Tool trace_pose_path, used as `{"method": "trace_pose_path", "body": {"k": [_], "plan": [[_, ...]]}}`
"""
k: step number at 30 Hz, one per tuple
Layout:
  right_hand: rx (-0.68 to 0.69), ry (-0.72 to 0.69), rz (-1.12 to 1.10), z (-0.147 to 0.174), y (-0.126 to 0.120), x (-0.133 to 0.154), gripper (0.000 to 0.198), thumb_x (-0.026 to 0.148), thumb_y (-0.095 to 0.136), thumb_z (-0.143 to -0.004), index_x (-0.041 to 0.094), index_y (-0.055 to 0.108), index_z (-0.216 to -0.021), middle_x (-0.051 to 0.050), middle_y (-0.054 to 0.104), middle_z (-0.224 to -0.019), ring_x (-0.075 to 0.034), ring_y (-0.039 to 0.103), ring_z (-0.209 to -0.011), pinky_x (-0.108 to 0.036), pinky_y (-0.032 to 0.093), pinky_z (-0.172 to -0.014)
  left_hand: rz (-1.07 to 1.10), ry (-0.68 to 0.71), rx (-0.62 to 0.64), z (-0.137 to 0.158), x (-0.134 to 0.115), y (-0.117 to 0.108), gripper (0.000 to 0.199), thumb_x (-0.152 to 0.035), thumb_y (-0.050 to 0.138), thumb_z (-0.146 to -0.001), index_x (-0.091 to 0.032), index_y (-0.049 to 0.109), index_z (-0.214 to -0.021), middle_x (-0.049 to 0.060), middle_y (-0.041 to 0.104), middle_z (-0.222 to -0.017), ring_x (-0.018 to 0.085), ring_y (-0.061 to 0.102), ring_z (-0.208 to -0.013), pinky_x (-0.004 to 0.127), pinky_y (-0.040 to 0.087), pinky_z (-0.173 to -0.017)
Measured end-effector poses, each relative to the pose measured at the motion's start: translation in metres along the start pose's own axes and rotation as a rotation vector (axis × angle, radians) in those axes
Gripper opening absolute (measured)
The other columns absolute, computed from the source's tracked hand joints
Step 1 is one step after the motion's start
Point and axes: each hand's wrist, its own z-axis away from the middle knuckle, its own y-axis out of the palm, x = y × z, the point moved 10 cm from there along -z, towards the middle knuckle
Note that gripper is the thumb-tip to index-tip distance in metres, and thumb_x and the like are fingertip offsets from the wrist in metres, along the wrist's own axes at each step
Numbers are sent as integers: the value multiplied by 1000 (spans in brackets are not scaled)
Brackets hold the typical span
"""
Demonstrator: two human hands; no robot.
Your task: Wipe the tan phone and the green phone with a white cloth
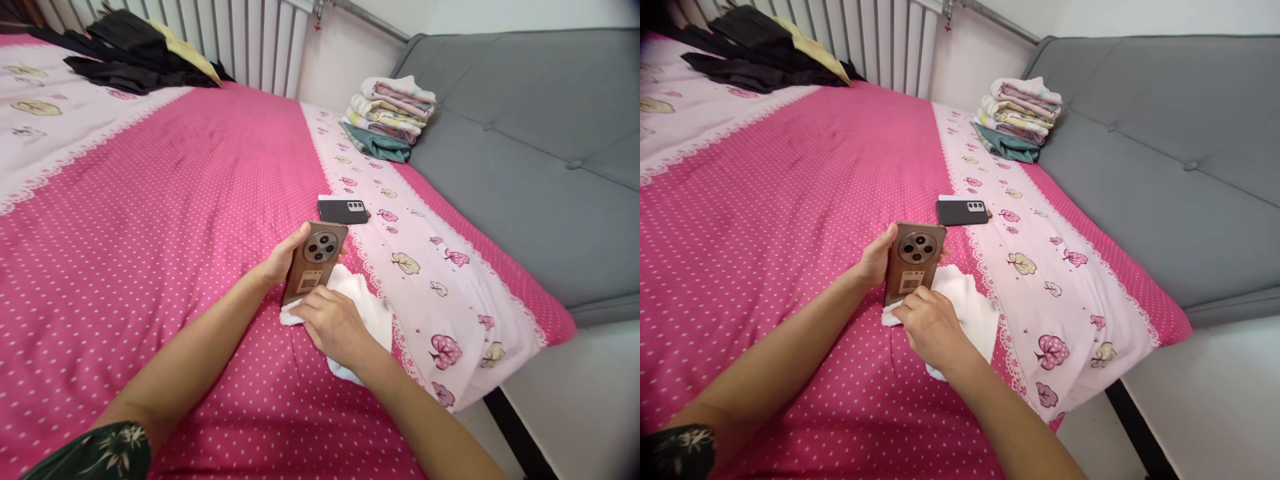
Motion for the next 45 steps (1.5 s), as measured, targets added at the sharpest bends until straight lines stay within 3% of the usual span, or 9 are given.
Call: {"method": "trace_pose_path", "body": {"k": [12,45], "plan": [[14,4,-1,0,1,0,26,7,60,-85,21,73,-103,-3,72,-96,-21,58,-94,-33,46,-79,-20,-9,-5,-1,0,-2,78,-81,51,-73,-12,70,-103,15,74,-101,27,68,-92,39,51,-83],[-5,-2,-13,-1,-1,0,25,7,60,-85,21,72,-101,-4,72,-94,-20,59,-93,-32,46,-77,-14,-24,-27,0,1,-3,78,-81,55,-71,-12,70,-103,15,74,-102,26,68,-91,38,51,-82]]}}
